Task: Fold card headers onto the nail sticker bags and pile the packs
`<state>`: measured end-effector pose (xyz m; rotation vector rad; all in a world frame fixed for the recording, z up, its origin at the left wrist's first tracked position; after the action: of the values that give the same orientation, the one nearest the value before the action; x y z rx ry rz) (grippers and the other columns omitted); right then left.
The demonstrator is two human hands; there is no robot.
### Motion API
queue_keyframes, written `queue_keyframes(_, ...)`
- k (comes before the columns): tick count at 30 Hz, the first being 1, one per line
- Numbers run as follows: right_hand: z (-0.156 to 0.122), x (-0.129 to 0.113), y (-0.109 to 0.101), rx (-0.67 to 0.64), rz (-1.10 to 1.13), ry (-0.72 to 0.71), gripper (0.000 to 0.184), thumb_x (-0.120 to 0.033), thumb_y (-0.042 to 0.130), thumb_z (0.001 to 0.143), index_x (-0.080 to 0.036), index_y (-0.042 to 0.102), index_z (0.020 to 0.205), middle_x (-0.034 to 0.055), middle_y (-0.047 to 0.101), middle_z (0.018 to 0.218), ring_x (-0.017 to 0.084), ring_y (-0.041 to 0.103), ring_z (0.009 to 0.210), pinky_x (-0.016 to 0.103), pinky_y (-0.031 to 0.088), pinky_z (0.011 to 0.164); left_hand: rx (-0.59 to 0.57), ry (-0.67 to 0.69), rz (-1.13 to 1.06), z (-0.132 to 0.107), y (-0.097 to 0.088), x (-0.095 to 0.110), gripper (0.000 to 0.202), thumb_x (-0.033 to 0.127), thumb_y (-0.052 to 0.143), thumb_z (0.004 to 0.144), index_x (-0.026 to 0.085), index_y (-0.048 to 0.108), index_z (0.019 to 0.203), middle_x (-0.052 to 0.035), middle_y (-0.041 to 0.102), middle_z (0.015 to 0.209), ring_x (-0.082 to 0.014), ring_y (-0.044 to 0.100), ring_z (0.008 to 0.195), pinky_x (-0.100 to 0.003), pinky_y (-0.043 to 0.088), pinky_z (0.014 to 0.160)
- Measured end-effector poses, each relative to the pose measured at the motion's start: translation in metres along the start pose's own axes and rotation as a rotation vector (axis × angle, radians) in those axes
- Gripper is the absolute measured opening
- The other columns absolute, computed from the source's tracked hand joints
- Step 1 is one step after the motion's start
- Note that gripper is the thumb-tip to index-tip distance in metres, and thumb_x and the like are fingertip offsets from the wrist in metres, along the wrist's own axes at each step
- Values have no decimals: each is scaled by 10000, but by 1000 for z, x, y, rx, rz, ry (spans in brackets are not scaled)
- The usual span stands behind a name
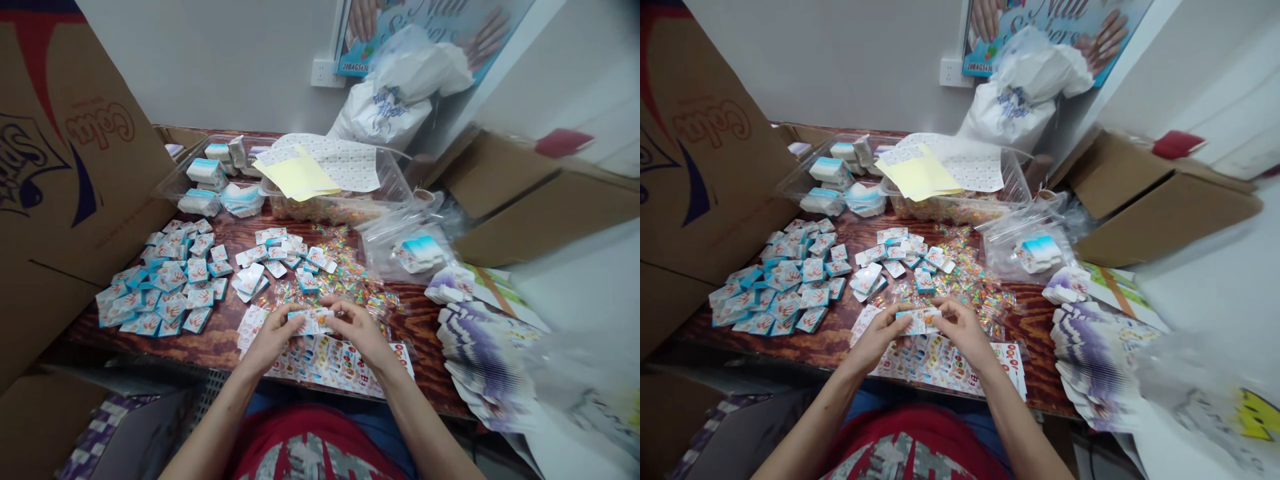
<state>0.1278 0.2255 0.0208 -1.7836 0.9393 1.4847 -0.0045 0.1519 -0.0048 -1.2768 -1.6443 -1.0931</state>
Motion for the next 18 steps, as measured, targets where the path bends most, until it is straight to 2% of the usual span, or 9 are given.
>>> queue_keyframes(5, 3, 16, -5, 66, 31, 83, 354, -447, 741, 676, -196, 497, 626, 72, 631, 1010, 208, 598, 827, 315, 466, 722, 49, 34, -10, -2, -1, 5, 403, 485, 595, 843, 175, 592, 1101, 10, 581, 731, -113, 556, 564, -195, 417, 480)
queue_keyframes(9, 1, -2, -2, 115, -98, -48, 277, -376, 697, 719, -203, 502, 626, 67, 610, 979, 229, 576, 923, 314, 456, 769, 39, 56, 40, -1, 7, 10, 392, 487, 600, 834, 179, 617, 1076, 6, 560, 781, -115, 533, 598, -210, 447, 513)
queue_keyframes(11, -2, -7, 2, 92, -97, -69, 250, -366, 692, 730, -203, 531, 629, 64, 615, 983, 232, 568, 950, 315, 452, 793, 18, 53, 53, -1, 10, 10, 406, 493, 589, 840, 178, 617, 1095, 0, 563, 801, -119, 531, 612, -215, 447, 527)
queue_keyframes(14, -6, -1, 6, -2, 54, 16, 253, -400, 720, 728, -198, 586, 656, 63, 633, 1057, 216, 584, 885, 321, 457, 767, -37, 31, 72, -2, 13, 6, 433, 505, 557, 863, 179, 602, 1145, -6, 570, 820, -126, 529, 628, -225, 446, 549)
queue_keyframes(18, -12, 3, 3, -98, 118, 47, 251, -401, 699, 783, -185, 647, 667, 86, 642, 1154, 238, 588, 948, 346, 434, 814, -121, 32, 196, -6, 17, 5, 413, 498, 542, 881, 158, 648, 1090, -13, 584, 819, -125, 499, 653, -223, 404, 578)
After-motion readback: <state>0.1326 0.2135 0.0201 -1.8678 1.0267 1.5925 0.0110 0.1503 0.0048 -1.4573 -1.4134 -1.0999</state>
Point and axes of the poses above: each hand's wrist, its own z-axis towards the middle knuckle, its own y-axis out of the palm, x = y × z, the point moved 10 cm from there along z, towards the middle knuckle
